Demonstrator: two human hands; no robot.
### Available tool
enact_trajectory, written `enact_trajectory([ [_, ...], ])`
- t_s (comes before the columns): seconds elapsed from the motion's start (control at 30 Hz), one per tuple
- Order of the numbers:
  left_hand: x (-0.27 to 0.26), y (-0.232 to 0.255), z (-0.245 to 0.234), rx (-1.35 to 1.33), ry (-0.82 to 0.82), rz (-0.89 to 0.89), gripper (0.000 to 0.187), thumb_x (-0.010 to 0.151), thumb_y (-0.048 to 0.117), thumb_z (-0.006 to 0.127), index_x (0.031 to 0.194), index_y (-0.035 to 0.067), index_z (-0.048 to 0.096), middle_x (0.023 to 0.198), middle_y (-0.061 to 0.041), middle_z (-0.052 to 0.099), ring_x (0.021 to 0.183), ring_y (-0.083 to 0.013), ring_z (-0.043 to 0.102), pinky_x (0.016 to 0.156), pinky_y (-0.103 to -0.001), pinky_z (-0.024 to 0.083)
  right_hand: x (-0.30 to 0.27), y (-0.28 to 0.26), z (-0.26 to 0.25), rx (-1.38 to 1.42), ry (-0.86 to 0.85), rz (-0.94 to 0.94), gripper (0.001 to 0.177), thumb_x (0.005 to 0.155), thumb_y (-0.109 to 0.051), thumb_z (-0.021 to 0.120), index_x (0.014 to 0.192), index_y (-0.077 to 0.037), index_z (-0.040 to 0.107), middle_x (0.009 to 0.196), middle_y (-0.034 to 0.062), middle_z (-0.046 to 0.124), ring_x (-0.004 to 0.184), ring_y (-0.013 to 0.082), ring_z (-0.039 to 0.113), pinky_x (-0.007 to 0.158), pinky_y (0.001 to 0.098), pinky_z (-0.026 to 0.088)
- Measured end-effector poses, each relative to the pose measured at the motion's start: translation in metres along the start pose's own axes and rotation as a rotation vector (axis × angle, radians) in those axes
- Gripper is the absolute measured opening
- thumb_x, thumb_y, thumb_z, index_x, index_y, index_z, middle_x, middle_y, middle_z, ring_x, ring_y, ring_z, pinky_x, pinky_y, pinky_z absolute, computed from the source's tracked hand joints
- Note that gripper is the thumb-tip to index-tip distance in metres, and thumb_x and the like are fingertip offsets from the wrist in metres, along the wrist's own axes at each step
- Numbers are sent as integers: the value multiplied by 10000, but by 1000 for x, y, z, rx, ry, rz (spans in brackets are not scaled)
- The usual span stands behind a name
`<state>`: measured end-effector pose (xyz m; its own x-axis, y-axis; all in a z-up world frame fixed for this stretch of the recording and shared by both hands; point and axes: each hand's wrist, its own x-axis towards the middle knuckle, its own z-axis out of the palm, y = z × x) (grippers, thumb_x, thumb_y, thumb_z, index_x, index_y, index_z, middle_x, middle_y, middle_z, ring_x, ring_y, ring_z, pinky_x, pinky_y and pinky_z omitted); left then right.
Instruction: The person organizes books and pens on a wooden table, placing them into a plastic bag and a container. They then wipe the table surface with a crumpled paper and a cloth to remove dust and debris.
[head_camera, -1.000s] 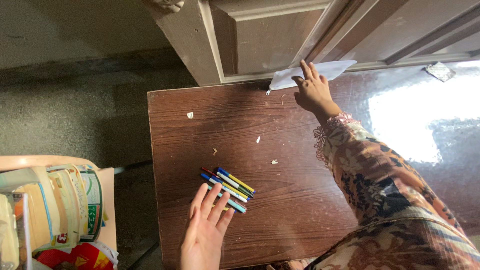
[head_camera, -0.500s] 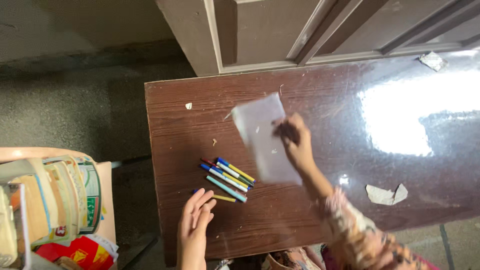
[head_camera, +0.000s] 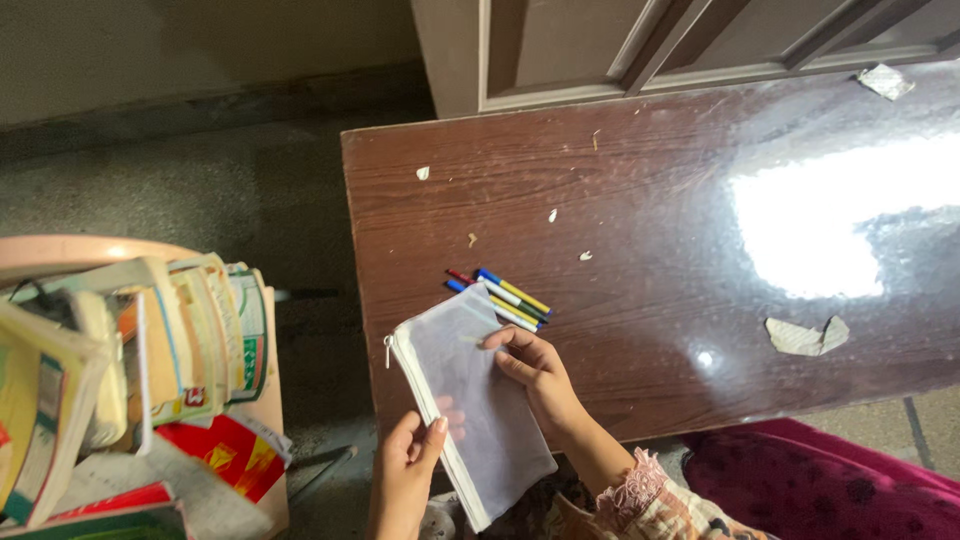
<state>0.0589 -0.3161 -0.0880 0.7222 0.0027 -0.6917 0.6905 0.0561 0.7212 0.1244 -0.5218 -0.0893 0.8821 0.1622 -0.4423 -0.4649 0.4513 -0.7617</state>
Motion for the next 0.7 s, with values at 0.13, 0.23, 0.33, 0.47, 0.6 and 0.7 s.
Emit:
enact_trajectory([
  [0.13, -21, -2, -25, -53, 49, -94, 336, 923, 128, 672, 1220, -28, 687, 1019, -130, 793, 920, -174, 770, 826, -288, 606, -3, 37, 8, -10, -18, -20, 104, 1001, -35, 602, 1080, -32, 669, 1076, 15, 666, 977, 86, 596, 868, 244, 504],
  [0.23, -32, -8, -40, -137, 62, -128, 336, 892, 108, 690, 1207, -7, 686, 986, -111, 792, 887, -153, 762, 808, -264, 597, -2, 65, 10, 15, -65, -30, 85, 1019, -42, 644, 1097, -22, 669, 1039, 30, 644, 940, 127, 565, 822, 289, 500],
  [0.33, -38, -21, -51, -69, 122, -32, 309, 874, 104, 769, 1165, 3, 741, 923, -99, 743, 811, -117, 671, 763, -242, 531, -7, 78, 21, -458, -8, -96, 173, 952, -95, 659, 1113, -36, 680, 1088, 38, 669, 996, 128, 615, 873, 275, 534],
  [0.47, -44, -31, -61, 38, 243, 43, 201, 847, 114, 817, 980, -11, 733, 809, -69, 689, 714, -143, 597, 671, -270, 483, -38, 70, 53, -730, -89, -114, 466, 950, -244, 715, 1373, -78, 613, 1248, 98, 624, 1068, 168, 616, 881, 316, 546],
  [0.6, -39, -28, -56, -26, 294, -42, 195, 788, 169, 821, 904, 54, 714, 786, -9, 713, 734, -141, 640, 706, -263, 534, -75, 53, 88, -271, -414, 91, 786, 911, -314, 728, 1554, -77, 343, 1435, 109, 570, 1254, 182, 581, 1045, 342, 497],
  [0.7, -40, -34, -48, -128, 306, -111, 259, 819, 253, 821, 897, 40, 696, 783, -21, 693, 733, -167, 624, 724, -282, 534, -91, 54, 104, -348, -457, 26, 772, 913, -279, 764, 1529, -10, 383, 1376, 164, 623, 1285, 223, 595, 1108, 364, 471],
])
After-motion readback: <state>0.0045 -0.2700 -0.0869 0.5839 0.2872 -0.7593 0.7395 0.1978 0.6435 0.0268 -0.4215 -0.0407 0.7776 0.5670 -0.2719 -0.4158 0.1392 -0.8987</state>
